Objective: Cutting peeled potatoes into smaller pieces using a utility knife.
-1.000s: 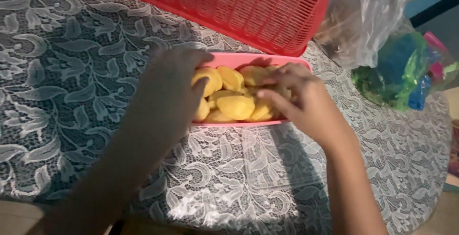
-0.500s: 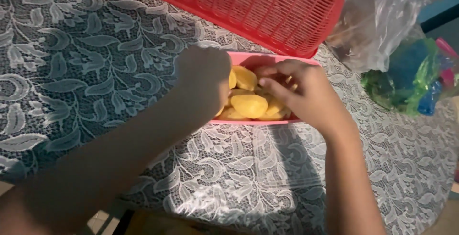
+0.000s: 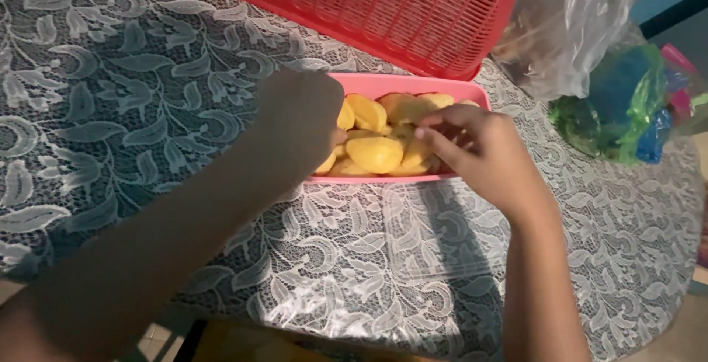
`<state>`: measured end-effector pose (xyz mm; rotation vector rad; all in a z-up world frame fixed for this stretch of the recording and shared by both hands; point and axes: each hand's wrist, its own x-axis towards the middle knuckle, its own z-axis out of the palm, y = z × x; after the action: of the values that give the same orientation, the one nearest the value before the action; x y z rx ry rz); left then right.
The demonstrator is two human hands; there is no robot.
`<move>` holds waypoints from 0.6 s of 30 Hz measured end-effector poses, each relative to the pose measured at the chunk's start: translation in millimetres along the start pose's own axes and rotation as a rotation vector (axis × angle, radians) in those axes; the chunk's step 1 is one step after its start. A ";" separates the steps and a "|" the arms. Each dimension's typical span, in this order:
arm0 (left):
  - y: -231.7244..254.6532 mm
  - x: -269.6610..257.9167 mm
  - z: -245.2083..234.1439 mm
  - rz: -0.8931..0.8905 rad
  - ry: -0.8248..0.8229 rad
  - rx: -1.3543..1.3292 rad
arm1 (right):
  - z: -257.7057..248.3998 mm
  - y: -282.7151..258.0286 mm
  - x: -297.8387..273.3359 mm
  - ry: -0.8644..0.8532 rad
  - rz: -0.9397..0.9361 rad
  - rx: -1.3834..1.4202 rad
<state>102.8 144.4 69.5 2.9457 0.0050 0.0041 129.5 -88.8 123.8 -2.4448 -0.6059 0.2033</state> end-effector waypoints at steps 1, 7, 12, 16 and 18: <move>-0.4 0.3 -2.0 0.000 0.000 0.000 | -2.3 1.5 -4.0 0.000 0.000 0.000; -2.4 1.0 -6.0 -0.007 -0.010 0.024 | -15.5 5.1 -28.2 0.064 -0.092 -0.095; 3.1 -13.4 -18.4 -0.040 0.000 0.023 | 6.4 -33.7 -12.4 0.164 -0.300 -0.216; -1.6 -35.4 -39.5 -0.137 -0.038 -0.102 | 50.7 -44.0 36.6 0.063 -0.346 -0.273; -18.8 -44.2 -32.3 -0.176 -0.063 -0.168 | 66.2 -48.1 53.5 -0.078 -0.337 -0.280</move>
<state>58.5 168.9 97.4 2.7658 0.2425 -0.1080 140.2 5.1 98.9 -2.5567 -1.1345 0.0803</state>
